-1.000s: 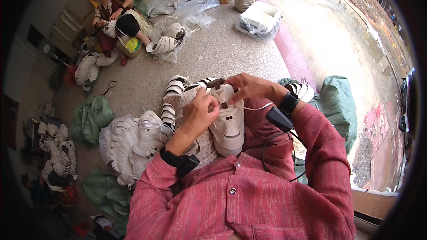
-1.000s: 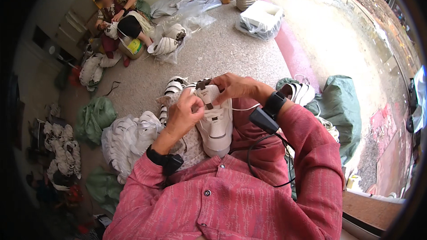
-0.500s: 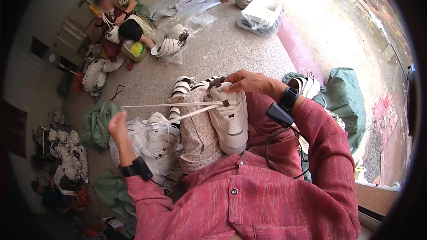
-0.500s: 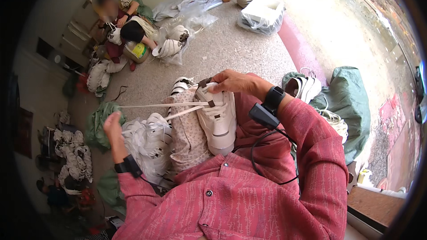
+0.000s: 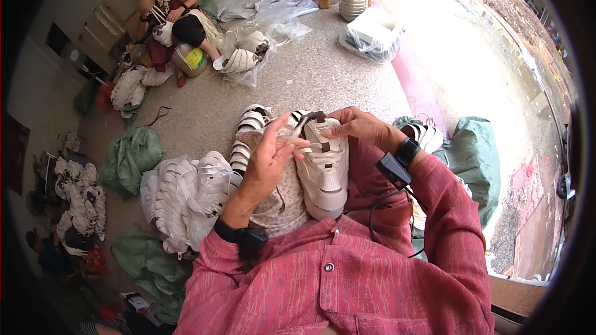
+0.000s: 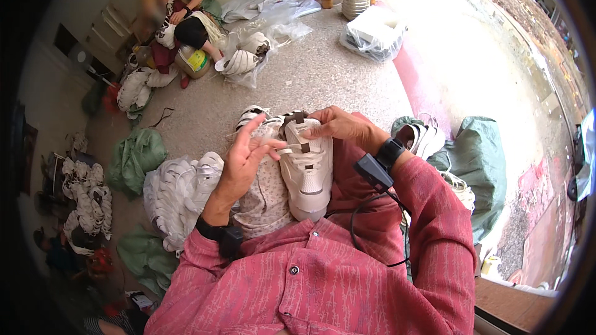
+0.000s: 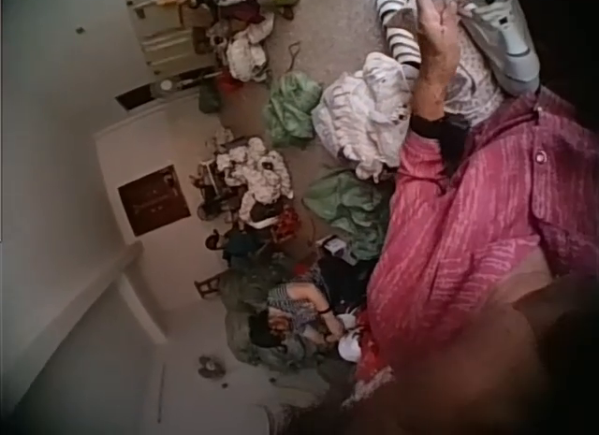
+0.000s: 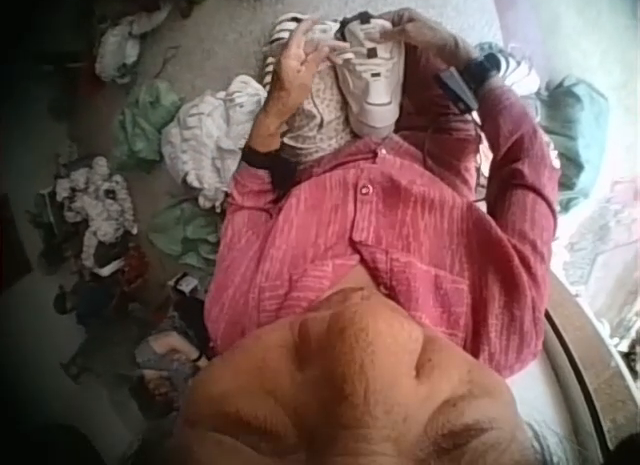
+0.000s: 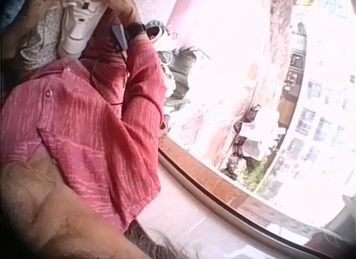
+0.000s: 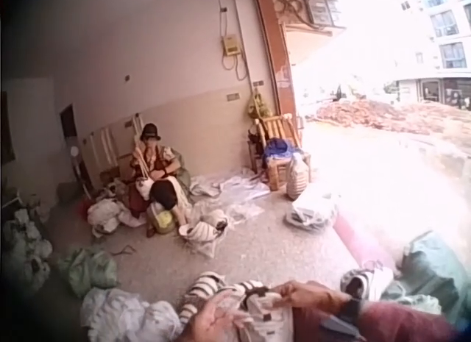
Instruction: Insert laces into a shoe and adjust them.
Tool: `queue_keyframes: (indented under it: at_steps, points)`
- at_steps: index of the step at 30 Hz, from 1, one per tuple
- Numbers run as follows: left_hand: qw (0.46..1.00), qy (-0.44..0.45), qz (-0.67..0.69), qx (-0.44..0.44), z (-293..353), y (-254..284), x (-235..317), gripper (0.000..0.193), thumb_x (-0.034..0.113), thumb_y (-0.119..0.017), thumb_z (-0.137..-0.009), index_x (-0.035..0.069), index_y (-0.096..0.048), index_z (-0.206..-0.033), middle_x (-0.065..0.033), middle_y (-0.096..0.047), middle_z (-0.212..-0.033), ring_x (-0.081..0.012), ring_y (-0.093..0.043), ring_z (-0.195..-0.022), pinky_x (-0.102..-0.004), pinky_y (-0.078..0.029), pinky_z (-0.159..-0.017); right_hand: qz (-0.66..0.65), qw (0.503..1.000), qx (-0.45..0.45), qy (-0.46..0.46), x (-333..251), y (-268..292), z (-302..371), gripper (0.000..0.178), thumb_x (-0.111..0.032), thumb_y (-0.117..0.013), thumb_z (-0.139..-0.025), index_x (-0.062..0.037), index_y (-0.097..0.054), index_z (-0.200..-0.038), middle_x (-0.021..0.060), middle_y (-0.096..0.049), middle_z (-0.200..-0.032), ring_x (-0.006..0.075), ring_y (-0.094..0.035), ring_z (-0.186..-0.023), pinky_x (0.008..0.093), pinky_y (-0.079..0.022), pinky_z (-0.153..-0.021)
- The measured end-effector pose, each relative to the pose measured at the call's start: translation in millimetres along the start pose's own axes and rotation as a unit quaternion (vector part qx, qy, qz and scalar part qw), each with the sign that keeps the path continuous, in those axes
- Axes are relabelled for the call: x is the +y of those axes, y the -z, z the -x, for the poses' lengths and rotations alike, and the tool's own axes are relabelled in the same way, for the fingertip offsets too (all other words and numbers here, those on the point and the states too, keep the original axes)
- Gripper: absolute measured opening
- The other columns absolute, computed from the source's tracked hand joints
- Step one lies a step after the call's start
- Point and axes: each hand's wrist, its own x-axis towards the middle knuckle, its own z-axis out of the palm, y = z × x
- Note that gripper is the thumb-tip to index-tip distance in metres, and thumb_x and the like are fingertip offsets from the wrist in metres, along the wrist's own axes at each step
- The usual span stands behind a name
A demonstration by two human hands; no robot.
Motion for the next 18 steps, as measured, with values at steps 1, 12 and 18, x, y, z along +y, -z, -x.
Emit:
queue_keyframes:
  at_steps: [1,12,18]
  points:
    - [0.999,0.008,0.003,-0.033,-4,-3,-4,0.041,0.009,-0.047,-0.1,-0.001,-0.038,-0.139,-0.0123,-0.067,-0.104,-0.0108,-0.059,-0.083,-0.0255,-0.047,-0.082,0.0,1.0,0.002,-0.001,1,2,0,0.026,-0.014,-0.07,-0.089,0.0018,-0.068,-0.11,0.0015,-0.07,-0.095,0.0078,-0.064,-0.081,0.023,-0.05,-0.077]
    - [0.979,-0.08,-0.181,0.037,-15,-28,-45,0.015,0.015,-0.069,-0.088,0.001,-0.068,-0.094,-0.0129,-0.066,-0.079,-0.0217,-0.065,-0.069,-0.0314,-0.049,-0.061,-0.003,1.0,0.002,0.01,13,10,-6,0.025,-0.012,-0.07,-0.088,0.0007,-0.068,-0.109,0.0017,-0.071,-0.094,0.008,-0.064,-0.081,0.0236,-0.052,-0.074]
    - [0.978,0.023,-0.198,0.052,-13,-31,-40,0.02,0.021,-0.072,-0.085,0.002,-0.067,-0.09,-0.0142,-0.067,-0.075,-0.0261,-0.067,-0.068,-0.0344,-0.049,-0.06,0.001,1.0,0.002,-0.006,8,7,-3,0.029,-0.015,-0.068,-0.09,0.0016,-0.066,-0.114,0.0024,-0.071,-0.098,0.0071,-0.063,-0.087,0.0231,-0.05,-0.08]
